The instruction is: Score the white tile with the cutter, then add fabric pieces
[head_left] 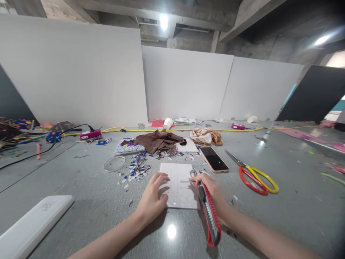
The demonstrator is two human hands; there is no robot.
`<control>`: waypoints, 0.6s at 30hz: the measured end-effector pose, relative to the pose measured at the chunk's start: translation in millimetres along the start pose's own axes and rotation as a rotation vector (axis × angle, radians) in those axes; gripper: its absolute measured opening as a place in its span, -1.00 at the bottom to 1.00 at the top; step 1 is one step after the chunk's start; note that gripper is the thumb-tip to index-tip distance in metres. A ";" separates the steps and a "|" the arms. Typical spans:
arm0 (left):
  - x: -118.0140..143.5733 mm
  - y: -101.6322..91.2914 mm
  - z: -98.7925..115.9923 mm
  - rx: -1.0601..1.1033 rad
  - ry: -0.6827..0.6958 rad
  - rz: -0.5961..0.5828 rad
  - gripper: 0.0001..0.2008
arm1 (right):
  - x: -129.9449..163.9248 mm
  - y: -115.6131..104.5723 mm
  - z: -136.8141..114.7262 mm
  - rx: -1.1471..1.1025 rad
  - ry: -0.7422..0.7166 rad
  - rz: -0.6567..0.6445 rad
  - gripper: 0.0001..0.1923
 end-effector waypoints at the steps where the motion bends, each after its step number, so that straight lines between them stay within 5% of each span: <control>1: 1.5 2.3 0.8 -0.056 0.033 -0.071 -0.56 | -0.5 -1.1 0.1 0.005 0.023 0.020 -0.85; 7: 10.2 5.5 3.5 -0.352 0.138 -0.389 -0.31 | -1.9 -3.2 -4.1 0.063 0.068 0.039 -0.87; 12: 9.6 2.7 4.8 -0.277 0.134 -0.323 -0.39 | -2.4 -7.8 -2.5 0.089 0.091 0.091 -0.90; 18: 14.7 9.2 8.4 -0.218 0.153 -0.232 -0.72 | -5.4 -10.3 -4.9 0.140 0.036 0.168 -0.92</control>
Point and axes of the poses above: each hand's wrist, its own x-axis away from the middle knuckle, its own y-axis out of the palm, z = x × y, the point moved 4 cm from there along -x, towards the middle knuckle, and after that the axes turned 12 degrees about -y, right-handed, at the moved point
